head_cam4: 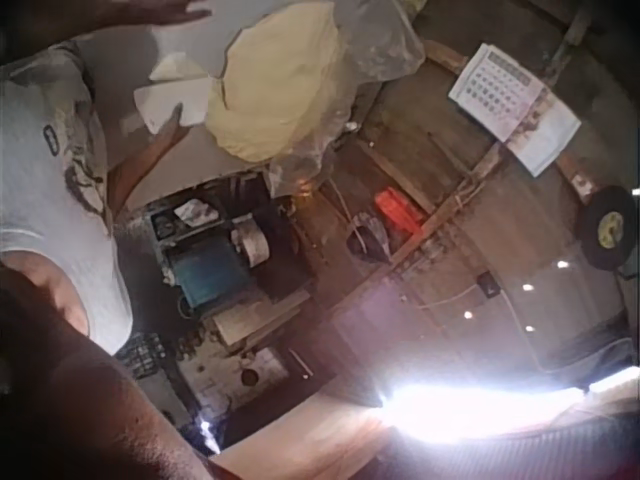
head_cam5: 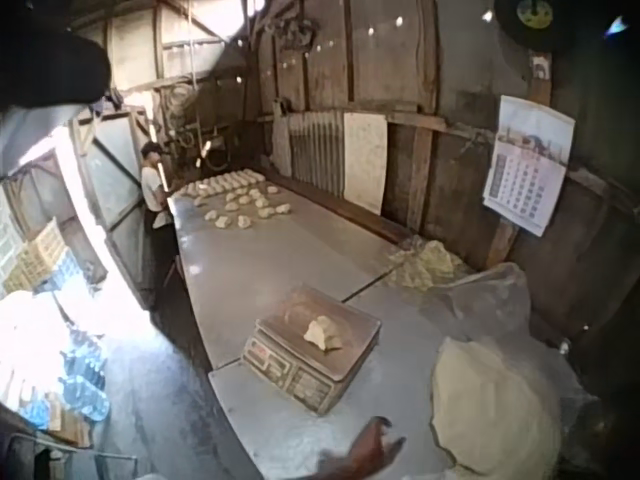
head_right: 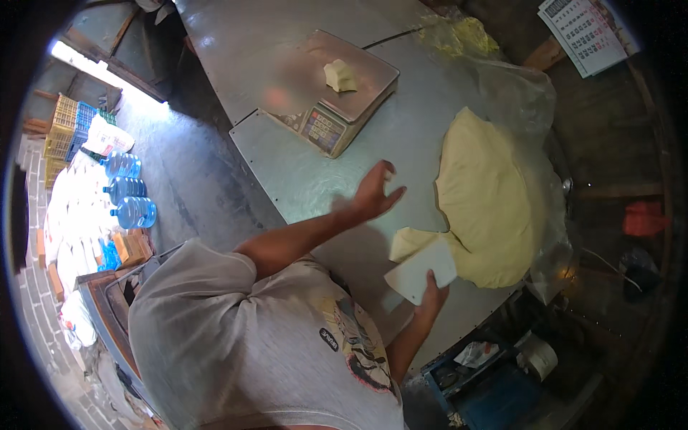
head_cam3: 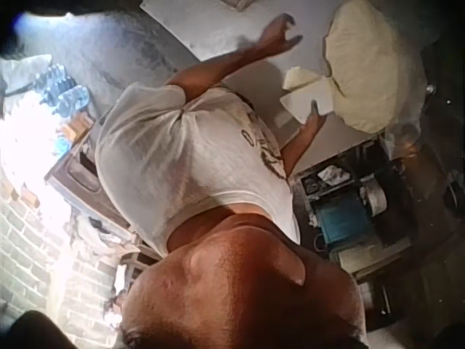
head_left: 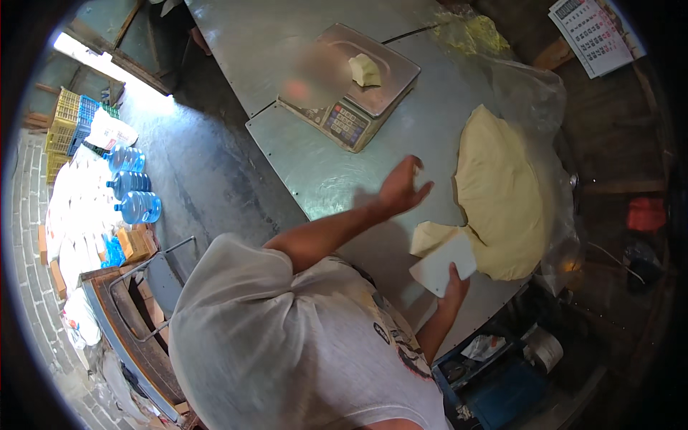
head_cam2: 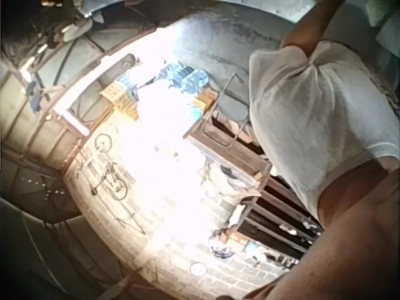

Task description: The person uses a scraper to cut pieces of dough from a large roll, places each piece on a digital scale to weigh it, and then sets the weighed pieces onto a metal table.

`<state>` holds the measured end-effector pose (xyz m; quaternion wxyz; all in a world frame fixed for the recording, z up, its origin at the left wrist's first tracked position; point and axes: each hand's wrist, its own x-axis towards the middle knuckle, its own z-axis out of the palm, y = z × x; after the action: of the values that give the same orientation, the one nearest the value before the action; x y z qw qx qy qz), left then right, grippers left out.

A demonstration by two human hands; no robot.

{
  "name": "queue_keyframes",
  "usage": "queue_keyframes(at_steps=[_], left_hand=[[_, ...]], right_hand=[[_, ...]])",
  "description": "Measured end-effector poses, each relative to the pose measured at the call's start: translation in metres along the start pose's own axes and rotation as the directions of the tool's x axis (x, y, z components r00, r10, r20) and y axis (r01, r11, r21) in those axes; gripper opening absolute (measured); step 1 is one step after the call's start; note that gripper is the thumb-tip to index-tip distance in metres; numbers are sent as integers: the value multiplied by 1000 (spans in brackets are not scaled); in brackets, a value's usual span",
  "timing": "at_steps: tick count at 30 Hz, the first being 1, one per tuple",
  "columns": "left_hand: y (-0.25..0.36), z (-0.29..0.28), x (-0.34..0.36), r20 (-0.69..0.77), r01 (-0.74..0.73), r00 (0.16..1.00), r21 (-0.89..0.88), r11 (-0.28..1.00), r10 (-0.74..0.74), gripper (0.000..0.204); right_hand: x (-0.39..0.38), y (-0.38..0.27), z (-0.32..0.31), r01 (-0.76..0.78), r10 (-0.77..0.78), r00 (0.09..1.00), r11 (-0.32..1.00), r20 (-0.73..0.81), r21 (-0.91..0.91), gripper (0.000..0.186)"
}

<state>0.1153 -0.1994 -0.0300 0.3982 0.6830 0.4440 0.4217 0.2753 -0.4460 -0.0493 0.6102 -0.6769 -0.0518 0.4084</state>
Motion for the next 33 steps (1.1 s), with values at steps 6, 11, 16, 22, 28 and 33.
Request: queue_keyframes(at_steps=[6,11,16,22,28,33], left_hand=[[68,33,-11,221,-209,942,-200,957,251,41],[70,1,56,50,-268,958,-194,944,282,50],[50,-115,210,-429,-446,596,526,724,679,59],[4,-37,79,235,-235,970,818,525,68,77],[-26,79,-86,745,-134,635,365,921,-202,59],[-75,56,-80,602,129,752,265,956,-268,35]], right_hand=[[-49,-22,-65,92,-56,945,991,-322,99,49],[-64,-11,-65,91,-42,921,990,-388,110,46],[-65,-3,-51,87,-24,929,984,-370,156,52],[-54,2,-59,125,-62,941,977,-333,172,50],[-32,-13,-47,280,-335,930,912,-151,-299,44],[-26,-54,57,362,-451,885,512,115,-779,42]])
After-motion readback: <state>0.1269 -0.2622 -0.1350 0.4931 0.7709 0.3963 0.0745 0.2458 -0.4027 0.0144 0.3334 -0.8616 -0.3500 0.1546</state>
